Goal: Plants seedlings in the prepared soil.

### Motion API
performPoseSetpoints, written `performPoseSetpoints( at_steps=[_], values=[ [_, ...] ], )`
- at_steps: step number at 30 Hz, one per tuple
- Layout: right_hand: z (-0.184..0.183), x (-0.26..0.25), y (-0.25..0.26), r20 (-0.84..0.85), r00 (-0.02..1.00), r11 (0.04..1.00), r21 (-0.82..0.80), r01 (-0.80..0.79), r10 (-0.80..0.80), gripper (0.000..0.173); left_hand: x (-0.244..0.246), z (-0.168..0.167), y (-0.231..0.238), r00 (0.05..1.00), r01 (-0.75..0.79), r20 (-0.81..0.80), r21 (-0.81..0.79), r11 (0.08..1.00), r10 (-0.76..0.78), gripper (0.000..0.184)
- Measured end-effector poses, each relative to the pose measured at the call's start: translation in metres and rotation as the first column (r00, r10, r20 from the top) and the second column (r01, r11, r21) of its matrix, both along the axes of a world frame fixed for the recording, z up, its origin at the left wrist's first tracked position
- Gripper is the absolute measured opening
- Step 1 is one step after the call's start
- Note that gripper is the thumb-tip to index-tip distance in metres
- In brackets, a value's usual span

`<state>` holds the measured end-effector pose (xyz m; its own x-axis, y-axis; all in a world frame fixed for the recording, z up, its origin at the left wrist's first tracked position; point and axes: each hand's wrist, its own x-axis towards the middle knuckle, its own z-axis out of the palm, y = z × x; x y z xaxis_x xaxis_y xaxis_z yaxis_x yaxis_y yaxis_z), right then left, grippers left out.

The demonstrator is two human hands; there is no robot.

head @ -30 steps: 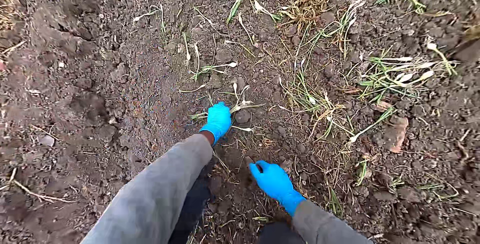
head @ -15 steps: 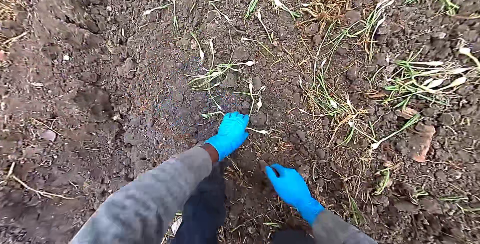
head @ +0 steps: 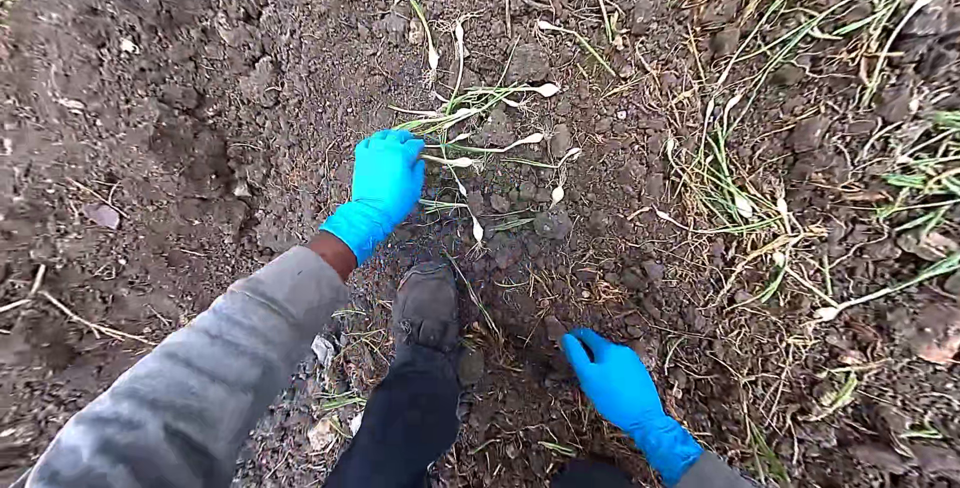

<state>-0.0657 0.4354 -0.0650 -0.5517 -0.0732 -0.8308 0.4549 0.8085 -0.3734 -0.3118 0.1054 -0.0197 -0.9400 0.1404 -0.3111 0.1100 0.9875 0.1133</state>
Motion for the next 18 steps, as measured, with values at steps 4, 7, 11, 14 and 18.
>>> performPoseSetpoints(
  at_steps=[4, 7, 11, 14, 18],
  values=[
    [0.0, -0.002, -0.001, -0.001, 1.0, 1.0, 0.01, 0.002, -0.002, 0.059, 0.032, -0.012, -0.004, 1.0, 0.005, -0.02, -0.003, 1.0, -0.005, 0.033],
    [0.002, -0.002, -0.003, -0.018, 1.0, 1.0, -0.002, 0.014, -0.014, 0.058, 0.064, -0.054, 0.025, 0.963, 0.234, 0.1, 0.149, 0.961, -0.25, 0.03],
    [0.003, -0.002, -0.002, -0.037, 0.999, 1.0, 0.01, 0.03, -0.029, 0.053, 0.059, -0.079, 0.047, 0.948, 0.229, 0.172, 0.217, 0.949, -0.268, 0.027],
    [0.004, -0.002, -0.003, -0.044, 0.999, 0.999, 0.022, 0.03, -0.029, 0.053, 0.056, -0.078, 0.053, 0.956, 0.124, 0.244, 0.171, 0.977, -0.164, 0.036],
    [0.004, 0.0, -0.002, -0.05, 0.998, 0.999, 0.012, 0.037, -0.036, 0.053, 0.067, -0.081, 0.04, 0.948, 0.039, 0.307, 0.153, 0.988, -0.085, 0.046]
  ],
)
